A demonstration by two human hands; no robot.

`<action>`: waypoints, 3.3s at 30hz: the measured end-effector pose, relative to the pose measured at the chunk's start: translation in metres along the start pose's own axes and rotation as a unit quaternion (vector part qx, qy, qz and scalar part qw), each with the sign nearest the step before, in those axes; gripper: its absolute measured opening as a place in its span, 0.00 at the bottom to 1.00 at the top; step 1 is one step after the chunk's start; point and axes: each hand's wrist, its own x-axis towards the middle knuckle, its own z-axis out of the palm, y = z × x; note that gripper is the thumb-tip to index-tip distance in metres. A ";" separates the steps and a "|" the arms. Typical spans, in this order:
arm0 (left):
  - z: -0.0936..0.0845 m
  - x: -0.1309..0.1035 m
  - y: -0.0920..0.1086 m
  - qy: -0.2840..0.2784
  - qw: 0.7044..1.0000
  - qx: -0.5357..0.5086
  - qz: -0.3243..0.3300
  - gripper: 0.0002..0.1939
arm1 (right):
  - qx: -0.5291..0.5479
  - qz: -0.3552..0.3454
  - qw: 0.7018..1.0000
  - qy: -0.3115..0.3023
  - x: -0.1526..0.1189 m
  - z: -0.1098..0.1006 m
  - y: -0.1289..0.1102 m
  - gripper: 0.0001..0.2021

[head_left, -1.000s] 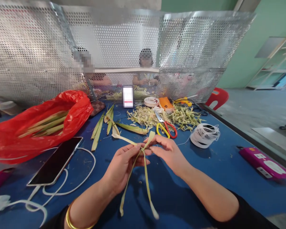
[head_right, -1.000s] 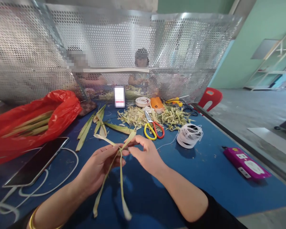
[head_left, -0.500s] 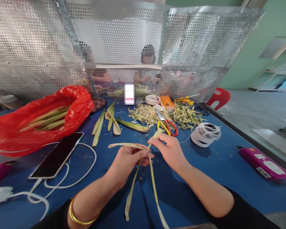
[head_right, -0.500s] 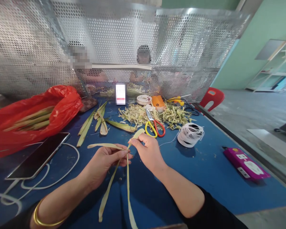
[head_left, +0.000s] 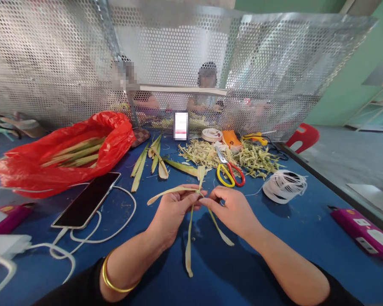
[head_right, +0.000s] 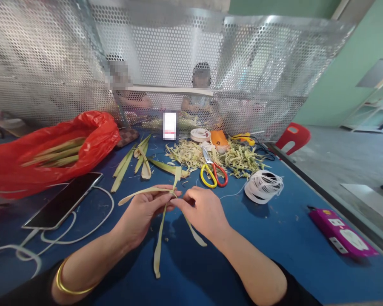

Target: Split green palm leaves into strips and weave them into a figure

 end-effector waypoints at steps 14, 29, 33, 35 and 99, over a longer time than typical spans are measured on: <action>-0.001 0.003 -0.007 0.040 0.999 -0.025 0.005 0.11 | -0.006 -0.060 0.998 -0.022 0.001 0.003 0.004 0.15; 0.001 0.002 -0.007 -0.052 0.998 -0.027 0.017 0.17 | 0.114 0.030 0.993 0.017 0.003 0.008 0.003 0.11; 0.003 0.000 -0.007 -0.106 0.994 -0.032 0.021 0.25 | 0.159 0.057 0.985 0.042 0.004 0.008 0.005 0.10; 0.004 0.000 -0.007 -0.125 0.992 -0.018 0.012 0.28 | 0.170 0.057 0.982 0.059 0.004 0.007 0.005 0.09; -0.012 0.010 0.013 -0.018 0.996 0.061 -0.059 0.13 | -0.194 -0.416 0.878 0.137 -0.012 0.017 -0.021 0.08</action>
